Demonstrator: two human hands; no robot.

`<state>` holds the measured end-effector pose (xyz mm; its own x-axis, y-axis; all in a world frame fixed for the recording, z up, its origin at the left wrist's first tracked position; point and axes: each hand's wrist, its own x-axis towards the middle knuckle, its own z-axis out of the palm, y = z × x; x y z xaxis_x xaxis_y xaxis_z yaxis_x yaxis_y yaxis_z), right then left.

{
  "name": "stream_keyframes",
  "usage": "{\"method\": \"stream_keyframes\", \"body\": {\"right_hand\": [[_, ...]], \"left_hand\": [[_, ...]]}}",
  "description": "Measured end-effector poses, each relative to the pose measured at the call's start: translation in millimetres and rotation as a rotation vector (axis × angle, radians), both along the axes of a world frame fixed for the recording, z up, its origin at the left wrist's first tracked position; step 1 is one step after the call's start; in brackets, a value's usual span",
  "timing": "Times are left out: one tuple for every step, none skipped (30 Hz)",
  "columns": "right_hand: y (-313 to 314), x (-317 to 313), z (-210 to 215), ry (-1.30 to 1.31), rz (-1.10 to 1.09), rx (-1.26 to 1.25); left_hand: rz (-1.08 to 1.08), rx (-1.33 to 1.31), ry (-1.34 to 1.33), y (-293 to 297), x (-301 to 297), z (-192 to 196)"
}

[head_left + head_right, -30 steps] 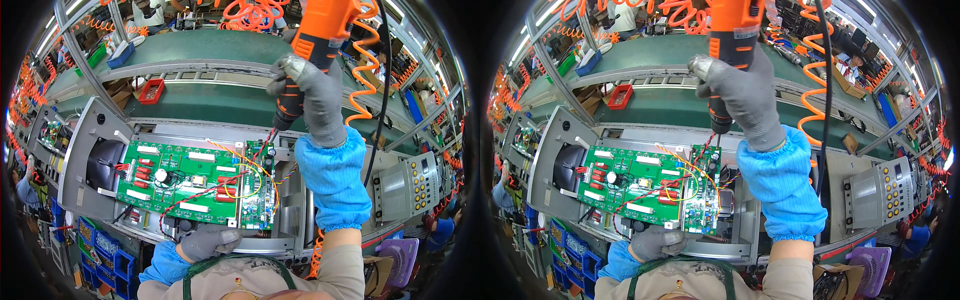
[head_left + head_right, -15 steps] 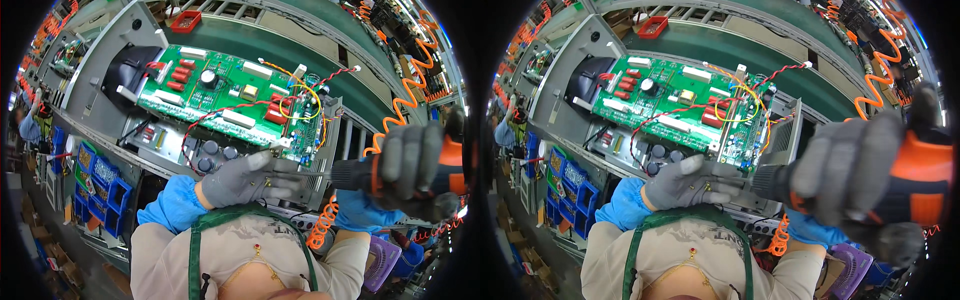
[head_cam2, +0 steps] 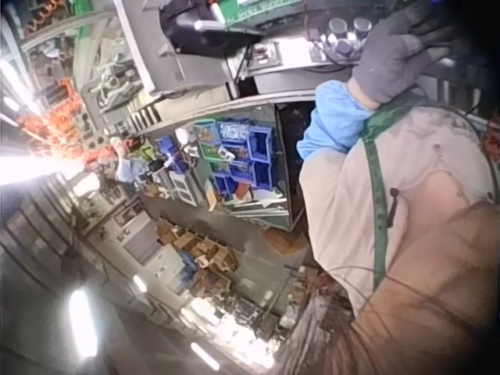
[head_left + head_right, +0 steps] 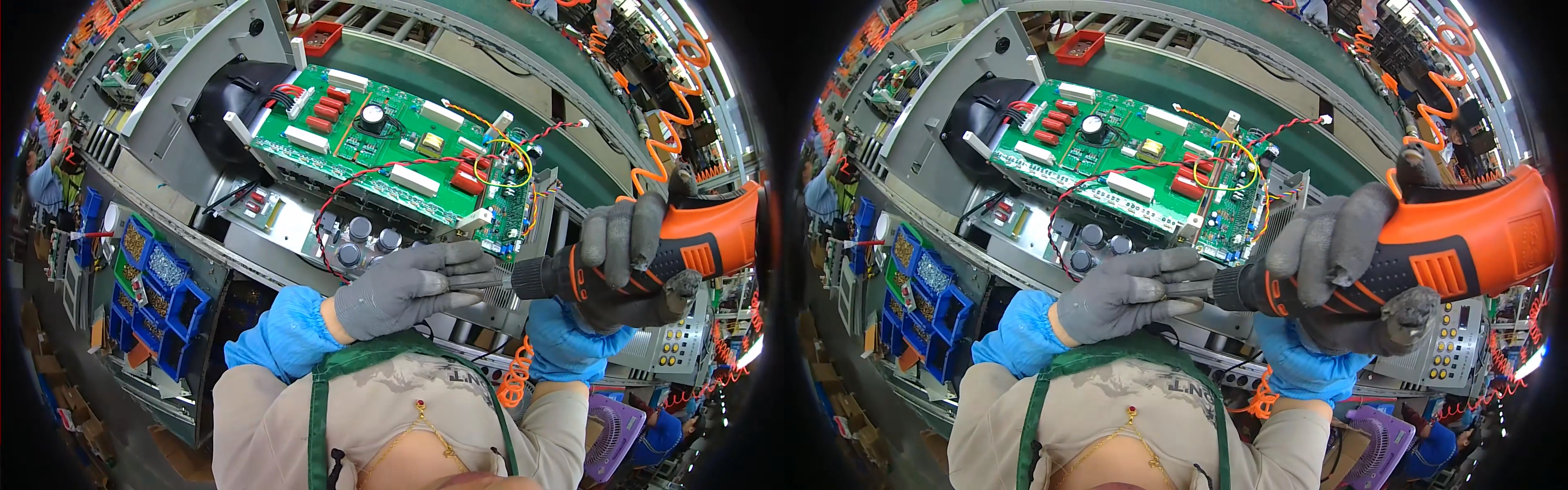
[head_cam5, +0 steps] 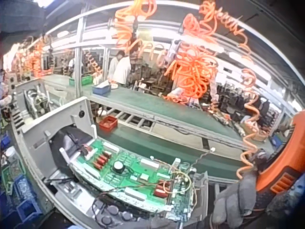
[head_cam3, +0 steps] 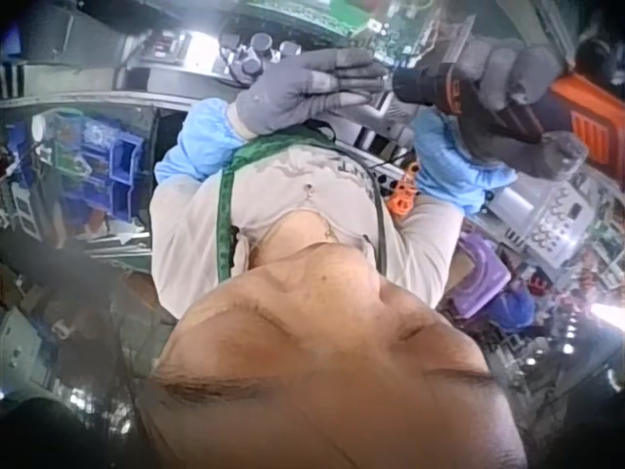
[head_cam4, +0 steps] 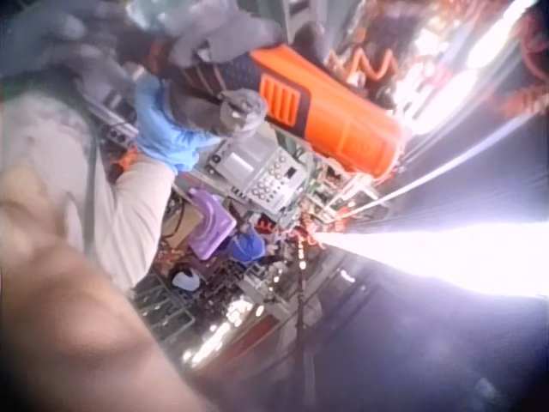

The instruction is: The person assembles an electronic device by first using a screwdriver to tighten screws on a circuit board. They then retrieve small components from blue bins and attach them to the board. Finally, they use a power drill to secure additional parts onto the assembly.

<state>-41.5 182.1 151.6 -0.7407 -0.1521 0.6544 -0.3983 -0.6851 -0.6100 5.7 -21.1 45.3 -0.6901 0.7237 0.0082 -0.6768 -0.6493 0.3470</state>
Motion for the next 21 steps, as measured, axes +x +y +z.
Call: {"method": "stream_keyframes", "body": {"right_hand": [[5, 1, -1, -0.008, -0.02, 0.002], [5, 1, 0, -0.004, -0.029, -0.008], [7, 1, 1, 0.0, -0.042, -0.018], [6, 1, 4, 0.017, -0.044, -0.04], [8, 2, 4, 0.023, -0.044, -0.056], [9, 2, 5, 0.03, -0.045, -0.073], [15, 2, 5, 0.025, -0.044, -0.084], [17, 3, 5, 0.027, -0.05, -0.096], [19, 3, 4, 0.028, -0.056, -0.108], [19, 4, 4, 0.035, -0.069, -0.12], [19, 5, 4, 0.029, -0.086, -0.125], [18, 6, 4, 0.02, -0.099, -0.131], [17, 9, 4, -0.002, -0.115, -0.13], [17, 9, 5, -0.012, -0.119, -0.123], [18, 10, 5, -0.022, -0.124, -0.116], [19, 9, 6, -0.02, -0.117, -0.103], [19, 9, 6, -0.019, -0.116, -0.101], [19, 9, 6, -0.019, -0.117, -0.098], [19, 9, 5, -0.02, -0.124, -0.106], [20, 9, 5, -0.012, -0.117, -0.11], [20, 8, 5, -0.004, -0.108, -0.114]], "left_hand": [[0.01, 0.005, -0.002, 0, 0, -3], [0.02, 0.011, -0.003, 1, 1, -5], [0.025, 0.009, -0.011, 1, 0, -4], [0.03, 0.007, -0.019, 2, 0, -4], [0.035, 0.005, -0.026, 2, 0, -3], [0.01, -0.015, -0.054, 1, 0, -2], [-0.015, -0.036, -0.081, -2, 0, 1], [-0.039, -0.056, -0.108, -4, 1, 5], [-0.013, -0.358, 0.12, -4, 1, 7], [0.014, -0.656, 0.352, -4, 1, 10], [0.043, -0.952, 0.586, -4, 2, 12], [0.176, -1.002, 0.67, -1, 4, 8], [0.311, -1.048, 0.752, 5, 6, 1], [0.447, -1.09, 0.834, 7, 7, -4], [0.474, -1.088, 0.856, 8, 6, -5], [0.501, -1.084, 0.878, 8, 5, -6], [0.528, -1.081, 0.901, 8, 4, -7], [0.541, -1.082, 0.935, 8, 3, -8], [0.555, -1.082, 0.969, 8, 2, -8], [0.569, -1.083, 1.003, 8, 2, -9], [0.581, -1.068, 1.002, 8, 2, -10]]}}
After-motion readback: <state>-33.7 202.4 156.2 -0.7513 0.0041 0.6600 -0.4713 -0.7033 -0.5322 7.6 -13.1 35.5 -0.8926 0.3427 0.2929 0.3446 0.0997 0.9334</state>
